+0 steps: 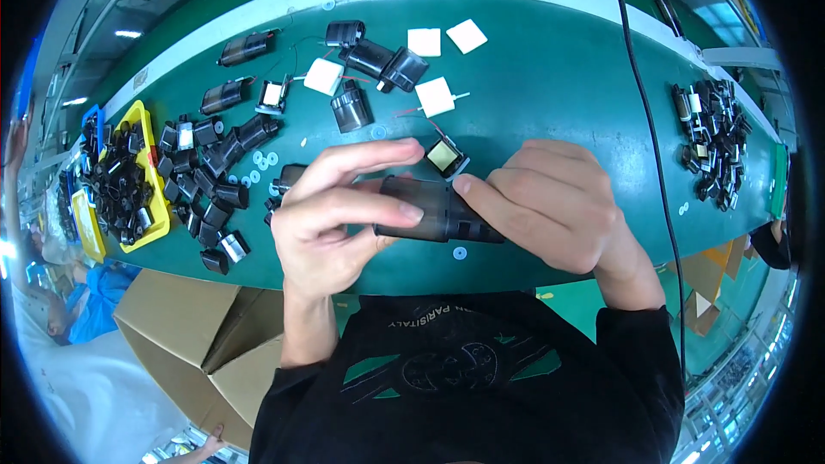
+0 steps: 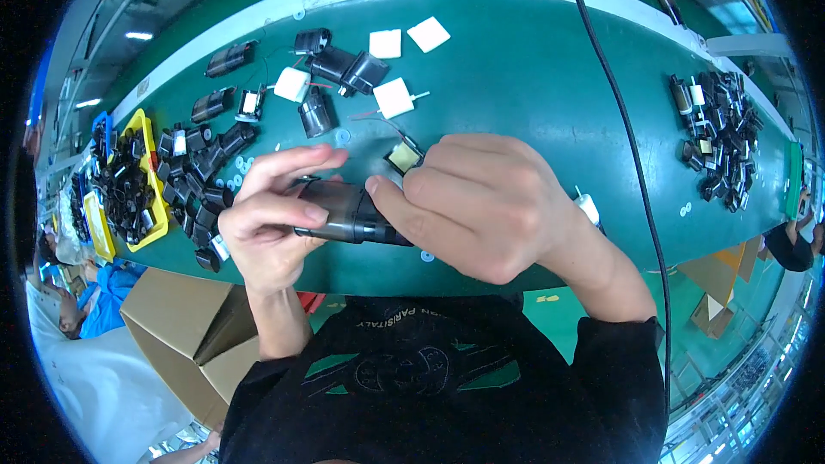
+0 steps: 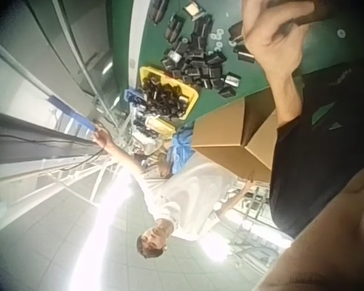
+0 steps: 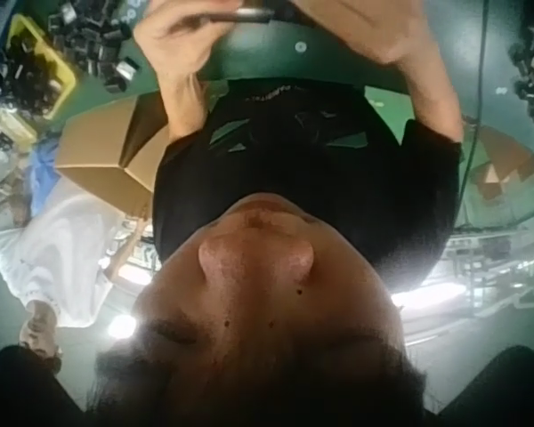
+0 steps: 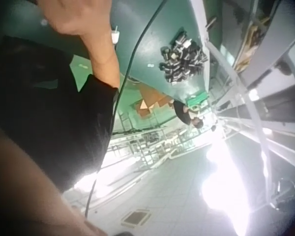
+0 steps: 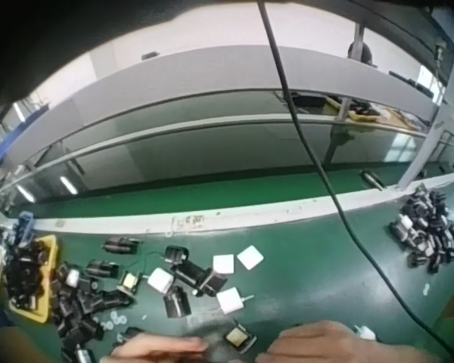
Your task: The person assembles plastic and metal electronic housing components by hand at an industrial workstation.
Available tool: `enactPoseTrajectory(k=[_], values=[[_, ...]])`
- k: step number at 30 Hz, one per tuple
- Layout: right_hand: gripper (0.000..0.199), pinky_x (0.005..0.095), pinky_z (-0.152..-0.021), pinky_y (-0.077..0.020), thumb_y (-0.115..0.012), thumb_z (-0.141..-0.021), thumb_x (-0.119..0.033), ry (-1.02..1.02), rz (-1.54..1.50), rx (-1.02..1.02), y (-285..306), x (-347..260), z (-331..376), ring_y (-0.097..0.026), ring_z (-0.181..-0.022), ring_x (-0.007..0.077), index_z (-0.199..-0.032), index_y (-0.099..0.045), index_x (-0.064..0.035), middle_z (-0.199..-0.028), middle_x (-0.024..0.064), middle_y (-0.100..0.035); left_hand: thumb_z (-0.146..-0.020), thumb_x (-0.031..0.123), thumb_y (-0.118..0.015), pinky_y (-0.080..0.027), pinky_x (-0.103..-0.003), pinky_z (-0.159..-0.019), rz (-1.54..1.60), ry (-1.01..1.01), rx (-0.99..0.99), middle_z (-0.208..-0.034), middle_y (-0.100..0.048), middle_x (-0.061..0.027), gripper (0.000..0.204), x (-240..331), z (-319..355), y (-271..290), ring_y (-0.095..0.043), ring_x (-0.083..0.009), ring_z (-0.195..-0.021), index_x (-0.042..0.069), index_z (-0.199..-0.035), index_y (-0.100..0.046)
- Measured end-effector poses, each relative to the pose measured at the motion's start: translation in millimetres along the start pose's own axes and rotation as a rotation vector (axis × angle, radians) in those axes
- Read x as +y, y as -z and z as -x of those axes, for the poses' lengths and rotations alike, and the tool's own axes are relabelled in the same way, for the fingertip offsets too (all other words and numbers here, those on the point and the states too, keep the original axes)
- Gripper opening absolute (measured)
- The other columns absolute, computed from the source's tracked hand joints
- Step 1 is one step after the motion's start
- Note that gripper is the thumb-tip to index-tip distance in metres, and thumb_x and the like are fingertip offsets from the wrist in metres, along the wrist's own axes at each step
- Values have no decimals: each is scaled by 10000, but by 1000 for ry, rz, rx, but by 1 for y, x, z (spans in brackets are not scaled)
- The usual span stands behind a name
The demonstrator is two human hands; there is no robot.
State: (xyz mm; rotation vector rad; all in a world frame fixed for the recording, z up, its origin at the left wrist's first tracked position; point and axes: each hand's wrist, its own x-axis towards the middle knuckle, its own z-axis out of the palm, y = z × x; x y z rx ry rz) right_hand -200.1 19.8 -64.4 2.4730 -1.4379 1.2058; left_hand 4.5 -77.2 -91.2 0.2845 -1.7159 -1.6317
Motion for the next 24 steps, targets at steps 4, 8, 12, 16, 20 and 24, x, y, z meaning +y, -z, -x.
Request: enactPoseTrajectory(k=[4, 8, 12, 16, 20, 24], values=[[313, 304, -459, -445, -619, -583, -43, 92, 117, 24, -3, 20, -6, -531, -522, 194, -882, -627, 48, -618, 55, -492, -652, -32, -736, -499, -347, -853, -323, 33, 136, -1174, -566, -187, 362, 10, -3, -2, -587, -286, -1046, 12, -1005, -665], [359, 348, -608, -478, -562, -724, 0, -218, 325, -84, 6, 76, -6, -571, -682, 258, -1081, -594, -14, -780, 120, -566, -734, 7, -682, -500, -303, -779, -774, 136, 470, -1095, -618, -143, 288, 28, 22, 53, -603, -235, -983, 11, -1020, -654], [458, 409, -770, -454, -435, -793, 43, -611, 723, -196, 32, 154, 23, -566, -878, 331, -1234, -527, -38, -980, 176, -538, -792, 85, -637, -498, -293, -742, -1077, 329, 787, -983, -642, -129, 211, 26, 39, 141, -632, -218, -852, 35, -996, -659], [518, 391, -850, -431, -420, -775, 73, -597, 822, -306, 36, 241, 62, -543, -956, 333, -1283, -474, -15, -1045, 203, -503, -768, 109, -598, -490, -375, -746, -1604, 452, 1042, -936, -633, -143, 219, 45, 56, 221, -620, -299, -807, 77, -973, -670], [558, 426, -884, -404, -434, -744, 117, -376, 866, -196, 25, 192, 50, -498, -998, 356, -1281, -474, -28, -1067, 195, -498, -744, 83, -588, -485, -402, -773, -1773, 541, 1116, -949, -624, -148, 247, 43, 68, 284, -612, -312, -847, 96, -977, -670], [411, 407, -815, -401, -450, -699, 119, -485, 530, -270, 37, 117, 71, -485, -880, 335, -1060, -601, -6, -873, 166, -523, -748, 81, -569, -475, -414, -809, -1796, 485, 833, -981, -613, -164, 283, 29, 64, 337, -593, -338, -902, 101, -1017, -658]])
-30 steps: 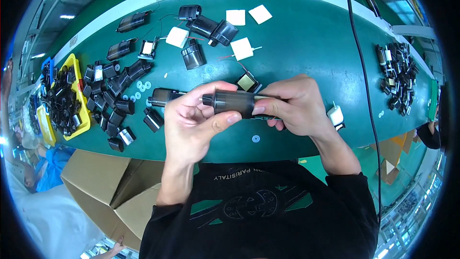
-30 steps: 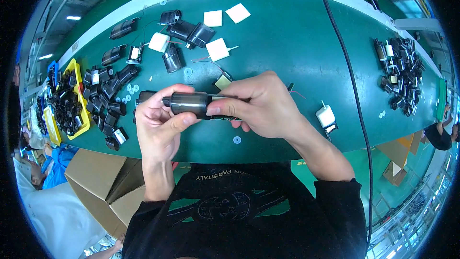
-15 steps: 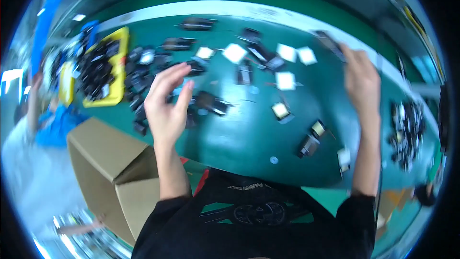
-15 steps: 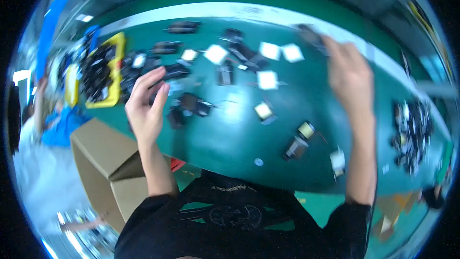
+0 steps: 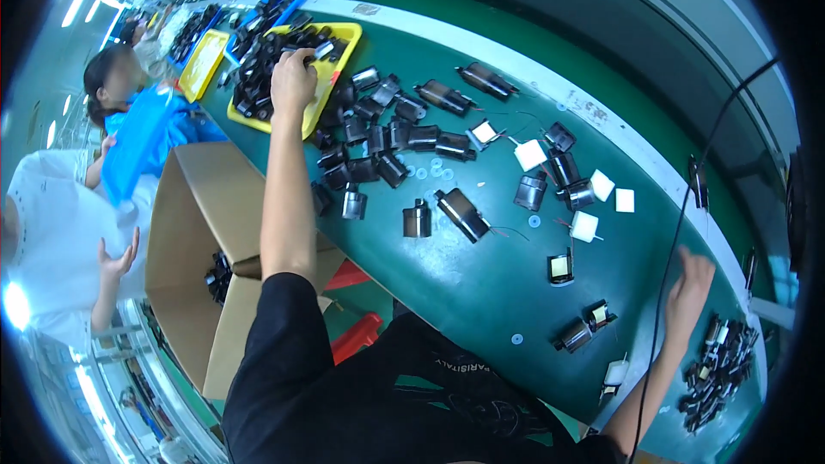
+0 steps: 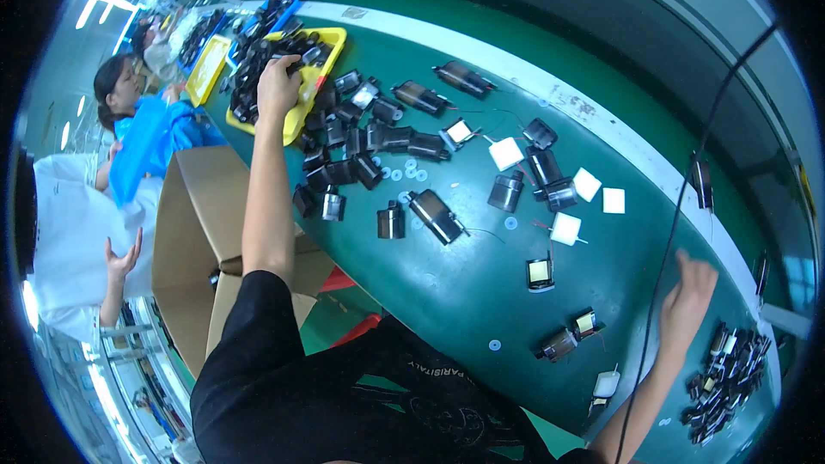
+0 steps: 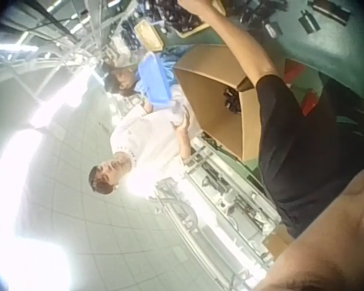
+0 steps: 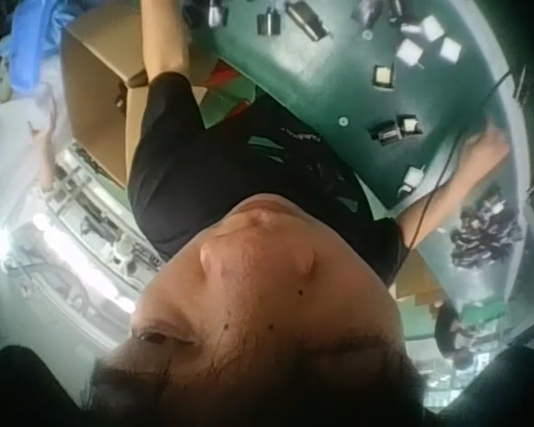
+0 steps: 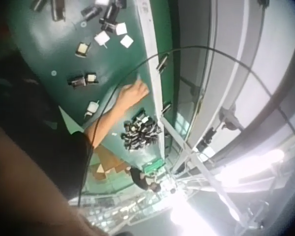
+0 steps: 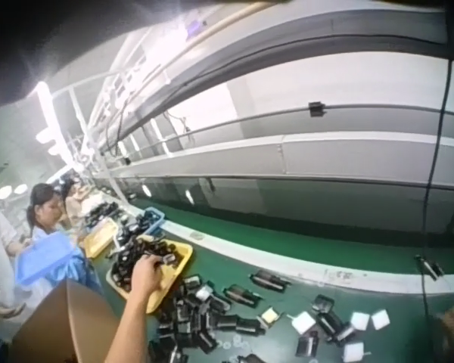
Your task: The person assembles plastic and metal electronic housing components by hand at an industrial workstation.
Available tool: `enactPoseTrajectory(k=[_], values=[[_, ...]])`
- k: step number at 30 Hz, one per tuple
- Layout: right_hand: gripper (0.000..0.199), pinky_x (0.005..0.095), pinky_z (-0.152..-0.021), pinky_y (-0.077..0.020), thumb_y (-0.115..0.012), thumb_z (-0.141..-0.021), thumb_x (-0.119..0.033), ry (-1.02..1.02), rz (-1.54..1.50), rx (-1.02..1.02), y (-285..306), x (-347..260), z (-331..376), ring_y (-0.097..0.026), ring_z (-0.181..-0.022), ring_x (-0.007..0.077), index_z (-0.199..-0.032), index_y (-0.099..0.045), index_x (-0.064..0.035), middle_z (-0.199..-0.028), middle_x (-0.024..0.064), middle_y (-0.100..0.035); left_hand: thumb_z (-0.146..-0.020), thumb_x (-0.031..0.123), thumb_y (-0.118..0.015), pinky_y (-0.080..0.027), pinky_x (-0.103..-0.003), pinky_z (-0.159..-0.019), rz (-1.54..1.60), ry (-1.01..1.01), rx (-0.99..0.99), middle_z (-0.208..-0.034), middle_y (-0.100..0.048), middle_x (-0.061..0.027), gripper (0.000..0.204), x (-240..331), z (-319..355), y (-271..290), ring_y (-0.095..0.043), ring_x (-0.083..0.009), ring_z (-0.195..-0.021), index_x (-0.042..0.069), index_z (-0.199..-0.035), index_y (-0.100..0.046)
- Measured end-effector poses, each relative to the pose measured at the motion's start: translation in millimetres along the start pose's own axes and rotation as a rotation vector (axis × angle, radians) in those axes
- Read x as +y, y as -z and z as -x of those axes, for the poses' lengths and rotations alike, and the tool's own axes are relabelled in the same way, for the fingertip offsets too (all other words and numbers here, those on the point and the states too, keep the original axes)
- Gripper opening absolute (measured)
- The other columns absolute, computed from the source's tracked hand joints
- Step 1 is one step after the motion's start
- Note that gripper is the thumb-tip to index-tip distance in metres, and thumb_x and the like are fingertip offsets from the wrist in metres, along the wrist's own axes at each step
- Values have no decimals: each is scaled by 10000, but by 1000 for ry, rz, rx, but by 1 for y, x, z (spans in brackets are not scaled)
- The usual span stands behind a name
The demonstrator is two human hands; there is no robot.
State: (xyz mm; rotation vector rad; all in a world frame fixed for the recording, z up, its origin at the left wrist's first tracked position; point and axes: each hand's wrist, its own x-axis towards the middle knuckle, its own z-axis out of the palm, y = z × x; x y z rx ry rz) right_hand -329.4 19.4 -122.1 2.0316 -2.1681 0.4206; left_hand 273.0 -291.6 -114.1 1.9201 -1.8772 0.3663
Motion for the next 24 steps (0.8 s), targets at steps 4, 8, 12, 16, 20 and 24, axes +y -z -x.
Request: enactPoseTrajectory(k=[4, 8, 12, 16, 20, 24], values=[[270, 377, -700, -394, -455, -684, 109, -296, -85, -57, 23, -35, 88, -467, -756, 292, -882, -609, 12, -729, 132, -478, -814, 205, -590, -476, -413, -811, 121, -192, -257, -974, -631, -186, 259, 10, -44, -44, -601, -346, -928, 92, -1038, -655], [224, 334, -653, -403, -452, -733, 75, -509, -185, 53, 41, -67, 143, -496, -712, 242, -879, -611, 13, -734, 121, -515, -807, 381, -623, -485, -399, -805, 46, -11, -252, -1016, -651, -149, 336, -10, -62, -70, -626, -320, -929, 131, -1028, -667], [252, 324, -657, -421, -421, -745, 66, -701, -218, 124, 48, -86, 166, -521, -722, 236, -899, -614, 11, -755, 113, -544, -745, 427, -656, -477, -372, -799, 4, 162, -382, -922, -676, -150, 402, 5, -63, -57, -651, -294, -869, 100, -975, -699], [134, 323, -605, -438, -520, -824, 2, -916, -163, 103, 55, -91, 163, -548, -661, 228, -910, -621, 12, -792, 122, -560, -768, 317, -696, -482, -315, -755, 223, 80, -57, -928, -686, -128, 417, 32, -25, 3, -651, -194, -826, 12, -1048, -653], [258, 346, -584, -448, -665, -811, -252, -1135, -89, -197, 57, -87, 155, -574, -624, 247, -893, -632, -9, -649, 113, -577, -831, 13, -628, -482, -248, -759, 939, 7, 9, -990, -636, -120, 260, 124, 66, 63, -611, -154, -853, -55, -1067, -541], [341, 352, -608, -451, -731, -742, -296, -1292, -11, -325, 62, -100, 138, -571, -673, 252, -903, -630, -13, -718, 111, -577, -810, -57, -584, -484, -303, -802, 1163, 39, -129, -1029, -592, -130, 260, 180, 161, 72, -576, -189, -933, -31, -1062, -526]])
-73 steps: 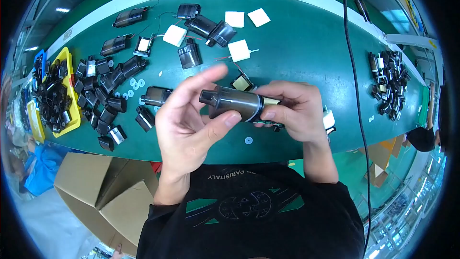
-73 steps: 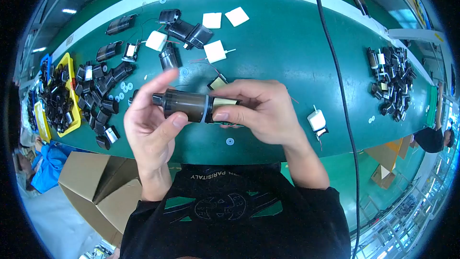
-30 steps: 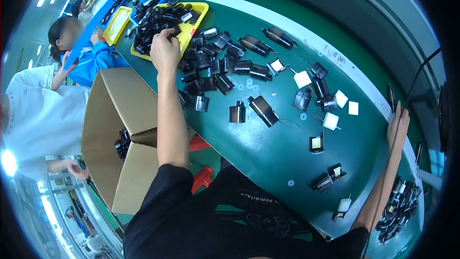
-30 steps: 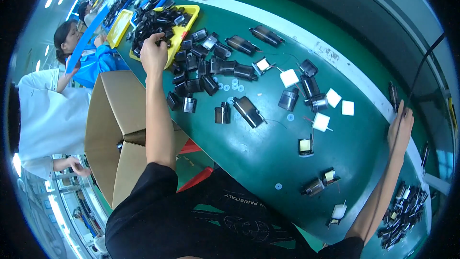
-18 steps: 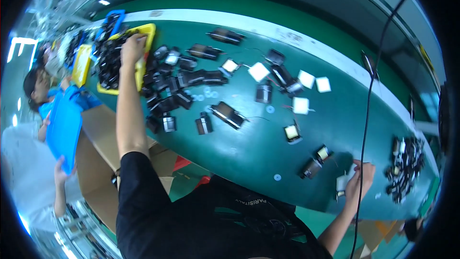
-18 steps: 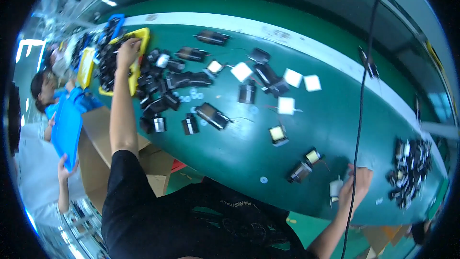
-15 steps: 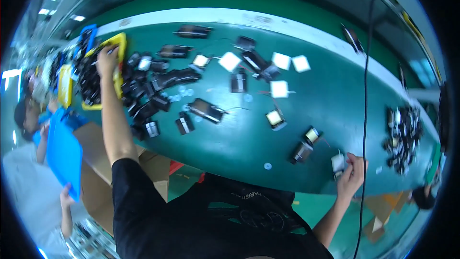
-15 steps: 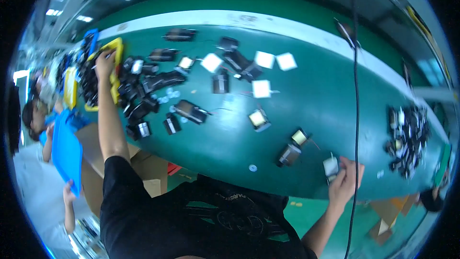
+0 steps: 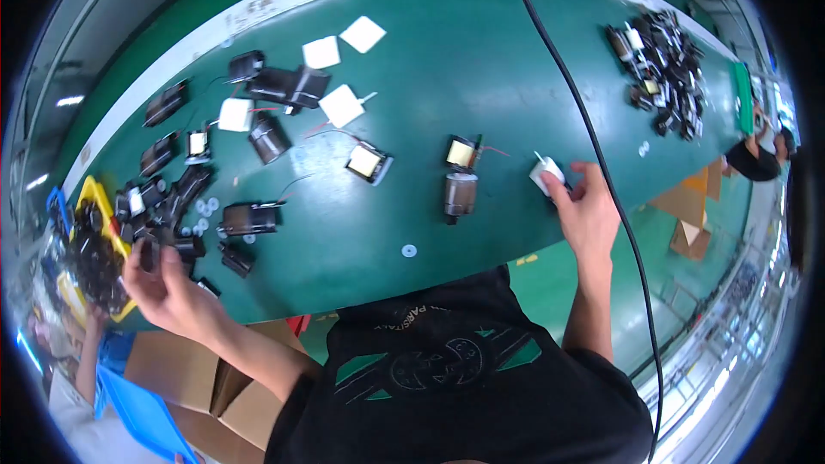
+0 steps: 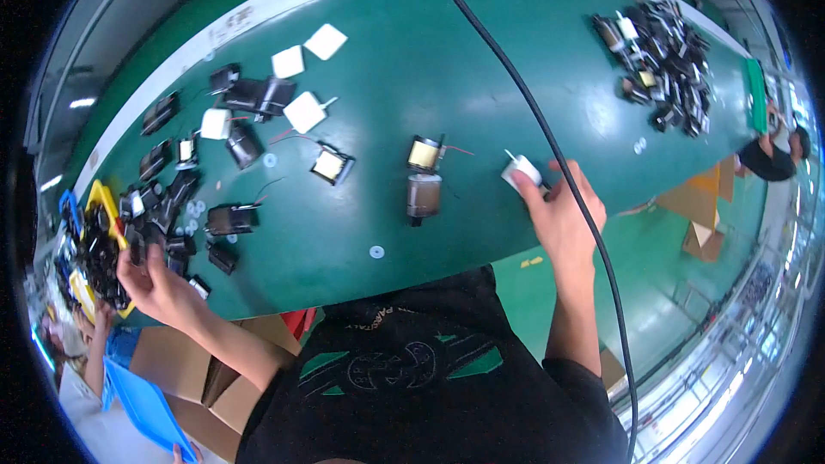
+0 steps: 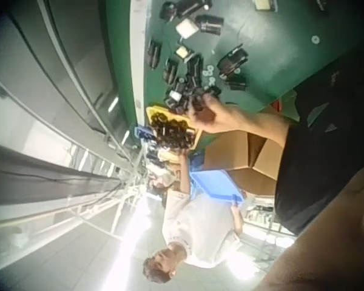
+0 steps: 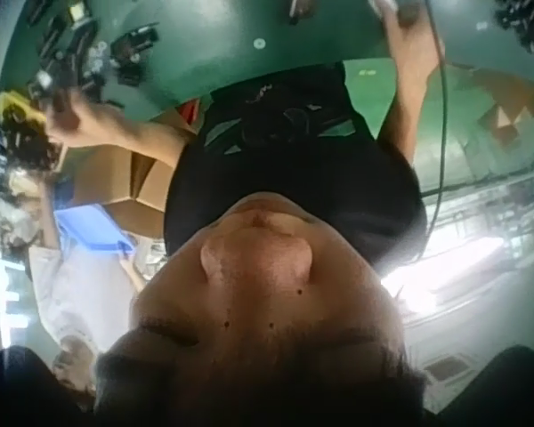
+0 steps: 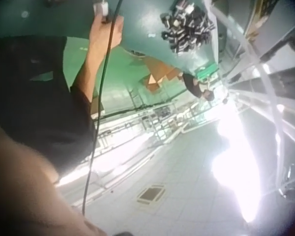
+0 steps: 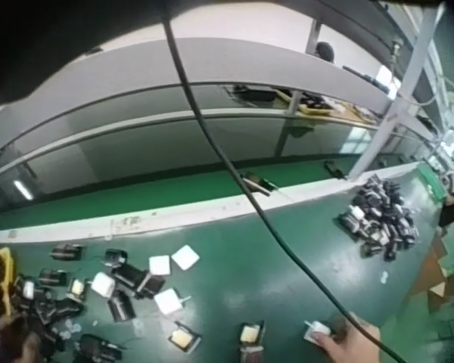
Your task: The person assembles plastic and metal electronic housing components by hand at an industrial workstation.
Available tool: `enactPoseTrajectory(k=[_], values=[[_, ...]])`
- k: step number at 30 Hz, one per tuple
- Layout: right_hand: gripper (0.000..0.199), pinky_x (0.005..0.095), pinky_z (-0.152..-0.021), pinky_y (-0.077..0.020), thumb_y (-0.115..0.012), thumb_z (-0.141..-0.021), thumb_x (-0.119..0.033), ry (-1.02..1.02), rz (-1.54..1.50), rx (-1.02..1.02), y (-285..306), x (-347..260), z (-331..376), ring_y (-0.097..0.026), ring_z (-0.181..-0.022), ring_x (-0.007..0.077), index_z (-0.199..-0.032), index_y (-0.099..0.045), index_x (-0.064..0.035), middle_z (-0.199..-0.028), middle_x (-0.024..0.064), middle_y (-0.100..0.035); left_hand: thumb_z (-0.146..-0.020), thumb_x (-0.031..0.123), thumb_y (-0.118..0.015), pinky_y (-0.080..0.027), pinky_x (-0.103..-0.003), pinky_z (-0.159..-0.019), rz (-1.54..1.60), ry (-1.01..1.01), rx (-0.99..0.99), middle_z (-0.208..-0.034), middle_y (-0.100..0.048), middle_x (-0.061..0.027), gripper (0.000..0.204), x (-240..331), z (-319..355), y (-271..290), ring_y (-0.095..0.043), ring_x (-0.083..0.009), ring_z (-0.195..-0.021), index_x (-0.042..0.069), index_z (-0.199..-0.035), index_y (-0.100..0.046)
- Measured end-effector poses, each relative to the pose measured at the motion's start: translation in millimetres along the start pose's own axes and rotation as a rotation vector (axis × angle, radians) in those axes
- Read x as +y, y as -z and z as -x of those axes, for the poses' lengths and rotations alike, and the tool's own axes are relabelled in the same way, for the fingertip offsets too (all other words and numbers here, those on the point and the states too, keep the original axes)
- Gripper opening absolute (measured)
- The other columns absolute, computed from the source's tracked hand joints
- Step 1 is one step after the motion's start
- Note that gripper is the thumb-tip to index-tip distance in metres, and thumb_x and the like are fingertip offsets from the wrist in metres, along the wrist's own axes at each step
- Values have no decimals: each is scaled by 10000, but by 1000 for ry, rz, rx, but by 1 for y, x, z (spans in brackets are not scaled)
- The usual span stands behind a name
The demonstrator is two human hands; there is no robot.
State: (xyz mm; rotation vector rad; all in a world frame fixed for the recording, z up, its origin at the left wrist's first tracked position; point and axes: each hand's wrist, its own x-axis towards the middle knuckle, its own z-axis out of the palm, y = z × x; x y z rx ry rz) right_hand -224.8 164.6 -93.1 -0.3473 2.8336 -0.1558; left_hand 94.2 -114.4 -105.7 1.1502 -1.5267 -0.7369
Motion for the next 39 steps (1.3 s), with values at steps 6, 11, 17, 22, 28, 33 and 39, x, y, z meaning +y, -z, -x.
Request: enactPoseTrajectory(k=[6, 11, 17, 22, 28, 33, 39], values=[[382, 356, -667, -448, -785, -660, -204, 670, 34, 280, -7, 9, -4, -546, -784, 270, -953, -616, -28, -877, 108, -543, -704, -117, -628, -454, -388, -900, 355, 58, -367, -1119, -541, -201, 397, 24, 56, -58, -567, -282, -1018, 14, -1047, -477], [440, 287, -619, -469, -803, -657, -129, 384, -491, -91, -8, -4, 2, -601, -726, 181, -973, -517, -20, -831, 83, -620, -652, -160, -618, -459, -361, -892, 474, 34, -454, -1132, -537, -189, 425, 40, 53, -79, -563, -284, -1047, -5, -1035, -520], [390, 222, -626, -480, -732, -743, -56, 477, -1284, -1054, -11, -62, 36, -601, -770, 100, -1055, -500, -23, -900, 64, -632, -713, -113, -637, -480, -393, -887, 928, 297, -595, -1127, -515, -158, 412, 39, 53, -85, -566, -316, -1043, -44, -1107, -539], [365, 258, -587, -473, -745, -723, -70, 1164, -1145, -522, -13, -122, 43, -600, -731, 154, -1049, -599, 7, -883, 83, -617, -720, -53, -692, -526, -342, -835, 1137, 509, -511, -1083, -577, -164, 459, 36, 55, -70, -603, -256, -1011, -44, -1143, -515], [355, 246, -537, -406, -746, -678, -35, 1146, -950, -380, 5, -145, 47, -559, -678, 150, -1012, -634, 6, -816, 86, -596, -734, -76, -665, -527, -357, -834, 1205, 588, -431, -1060, -599, -180, 460, 42, 55, -62, -627, -245, -939, -54, -1162, -501], [325, 246, -534, -408, -739, -680, -18, 1144, -901, -389, 3, -150, 46, -552, -639, 152, -987, -634, 8, -766, 84, -598, -718, -132, -652, -552, -339, -800, 1126, 601, -518, -1073, -588, -210, 459, 40, 56, -61, -633, -233, -922, -78, -1150, -509], [319, 249, -536, -410, -748, -673, -16, 1162, -941, -399, 1, -149, 40, -554, -641, 155, -971, -639, 16, -785, 89, -607, -708, -155, -655, -559, -332, -794, 1083, 604, -532, -1076, -583, -224, 472, 47, 58, -63, -634, -244, -932, -97, -1152, -504]])
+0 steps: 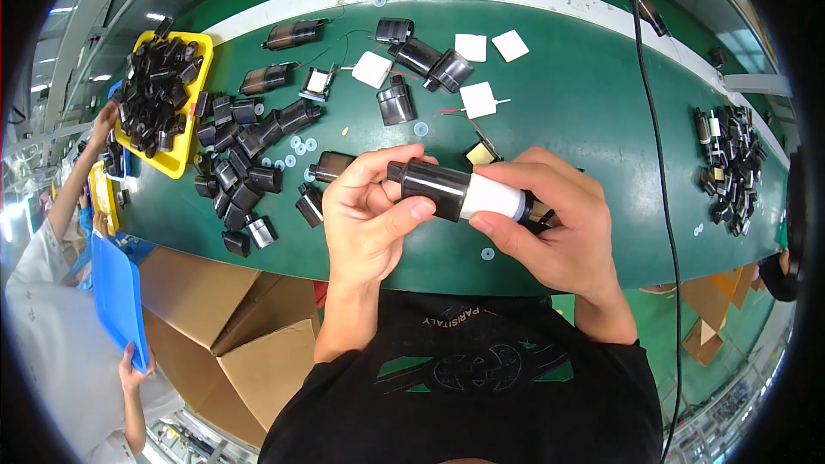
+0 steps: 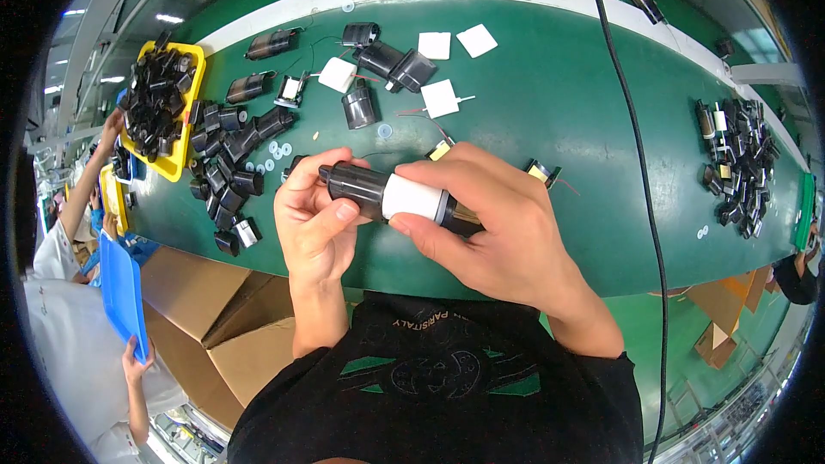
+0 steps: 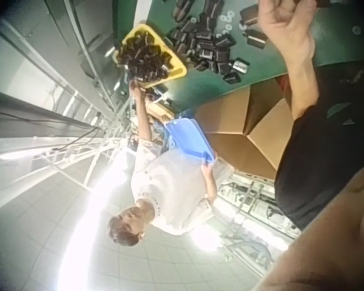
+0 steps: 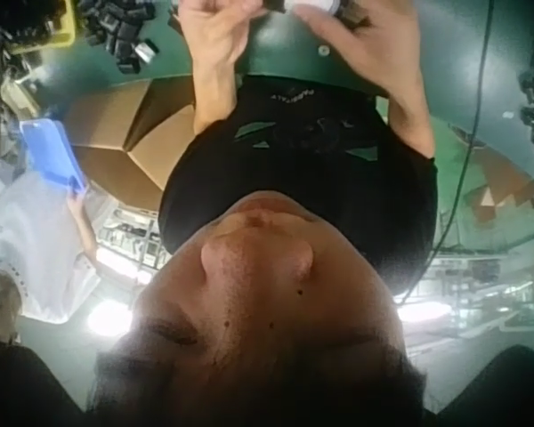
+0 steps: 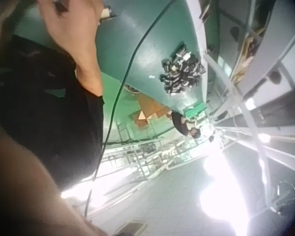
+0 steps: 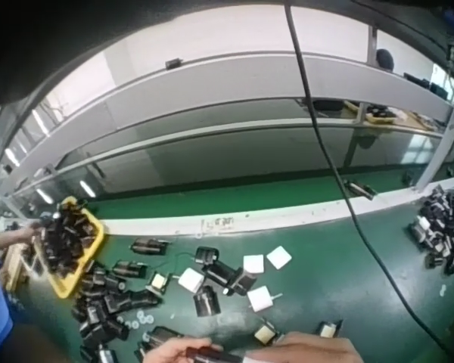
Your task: The person assembles plastic and metal electronic housing components by hand at an industrial workstation.
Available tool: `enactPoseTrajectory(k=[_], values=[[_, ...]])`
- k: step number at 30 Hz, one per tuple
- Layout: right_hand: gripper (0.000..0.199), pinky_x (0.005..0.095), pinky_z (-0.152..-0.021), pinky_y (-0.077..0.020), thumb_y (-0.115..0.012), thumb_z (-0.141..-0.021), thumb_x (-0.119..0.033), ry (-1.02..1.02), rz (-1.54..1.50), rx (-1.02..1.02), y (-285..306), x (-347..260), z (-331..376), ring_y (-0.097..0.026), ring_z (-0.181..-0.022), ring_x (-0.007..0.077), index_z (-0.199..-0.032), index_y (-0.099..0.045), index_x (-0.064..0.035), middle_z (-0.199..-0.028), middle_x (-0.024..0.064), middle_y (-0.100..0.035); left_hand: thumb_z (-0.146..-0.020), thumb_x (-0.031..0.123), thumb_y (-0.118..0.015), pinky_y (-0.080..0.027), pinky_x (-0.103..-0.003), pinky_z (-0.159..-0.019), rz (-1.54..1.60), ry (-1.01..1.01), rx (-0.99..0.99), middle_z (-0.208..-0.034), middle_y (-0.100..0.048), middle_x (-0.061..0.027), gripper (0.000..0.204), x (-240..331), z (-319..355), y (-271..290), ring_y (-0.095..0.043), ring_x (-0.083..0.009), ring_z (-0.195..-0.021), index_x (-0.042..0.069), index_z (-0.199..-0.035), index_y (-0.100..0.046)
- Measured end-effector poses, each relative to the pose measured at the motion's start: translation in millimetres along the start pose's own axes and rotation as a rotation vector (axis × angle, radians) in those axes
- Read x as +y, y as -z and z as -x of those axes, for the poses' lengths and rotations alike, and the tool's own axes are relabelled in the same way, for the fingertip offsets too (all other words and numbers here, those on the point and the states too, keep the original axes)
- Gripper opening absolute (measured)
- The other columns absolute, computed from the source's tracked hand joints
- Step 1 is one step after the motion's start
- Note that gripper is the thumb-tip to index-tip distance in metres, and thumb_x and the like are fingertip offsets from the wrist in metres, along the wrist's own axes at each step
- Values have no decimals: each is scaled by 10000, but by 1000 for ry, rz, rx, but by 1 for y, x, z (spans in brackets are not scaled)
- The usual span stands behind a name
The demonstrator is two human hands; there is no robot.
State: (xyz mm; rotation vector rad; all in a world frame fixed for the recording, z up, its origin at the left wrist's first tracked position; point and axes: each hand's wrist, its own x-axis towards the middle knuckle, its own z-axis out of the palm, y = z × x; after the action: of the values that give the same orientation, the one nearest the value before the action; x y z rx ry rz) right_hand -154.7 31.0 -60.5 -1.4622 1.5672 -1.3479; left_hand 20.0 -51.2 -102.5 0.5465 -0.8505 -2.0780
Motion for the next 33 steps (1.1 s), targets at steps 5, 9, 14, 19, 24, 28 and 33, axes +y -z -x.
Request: enactPoseTrajectory(k=[5, 9, 14, 19, 24, 28, 33], values=[[346, 254, -533, -425, -755, -682, -36, 9, 12, -3, -3, 2, 6, -563, -638, 165, -1003, -632, 12, -789, 94, -598, -700, -144, -676, -558, -327, -789, 32, -17, 43, -1079, -584, -221, 473, 5, 8, -16, -629, -244, -942, -101, -1141, -511], [474, 259, -536, -423, -781, -664, -88, 40, 78, -36, 0, 2, 6, -547, -647, 170, -1099, -615, 3, -801, 96, -570, -682, -135, -703, -557, -326, -782, -246, -93, 21, -1091, -585, -208, 486, 6, 8, -17, -622, -245, -950, -101, -1131, -519], [605, 265, -552, -405, -797, -619, -144, 74, 12, -81, 0, 11, 4, -508, -674, 167, -1172, -588, -13, -809, 82, -531, -668, -143, -711, -566, -326, -789, -234, -79, -33, -1057, -588, -174, 490, 3, 8, -20, -611, -233, -967, -98, -1125, -539], [657, 274, -593, -408, -806, -598, -164, 115, -10, -132, -4, 14, -1, -499, -732, 178, -1198, -575, -28, -853, 67, -520, -665, -135, -719, -572, -322, -803, -264, -66, -61, -1016, -580, -145, 481, 9, 5, -21, -601, -227, -983, -85, -1118, -564], [663, 296, -642, -419, -810, -601, -176, 148, -138, -127, -5, 25, -4, -502, -768, 192, -1203, -568, -39, -883, 71, -533, -666, -139, -715, -579, -311, -783, -333, -122, -98, -1006, -579, -142, 478, 13, 0, -18, -612, -227, -957, -71, -1118, -575], [647, 299, -656, -427, -810, -609, -179, 155, -96, -176, 0, 25, -3, -515, -775, 192, -1191, -570, -30, -895, 77, -557, -665, -136, -719, -582, -310, -775, -387, -94, -129, -1012, -576, -145, 470, 13, 0, -15, -619, -228, -943, -72, -1110, -581], [560, 301, -726, -461, -803, -616, -106, -41, -406, -159, -4, 34, 0, -580, -839, 215, -1130, -604, -14, -932, 97, -614, -662, -133, -721, -573, -326, -799, -576, -210, -79, -1022, -575, -152, 437, 21, 3, -35, -622, -241, -937, -73, -1077, -597]])
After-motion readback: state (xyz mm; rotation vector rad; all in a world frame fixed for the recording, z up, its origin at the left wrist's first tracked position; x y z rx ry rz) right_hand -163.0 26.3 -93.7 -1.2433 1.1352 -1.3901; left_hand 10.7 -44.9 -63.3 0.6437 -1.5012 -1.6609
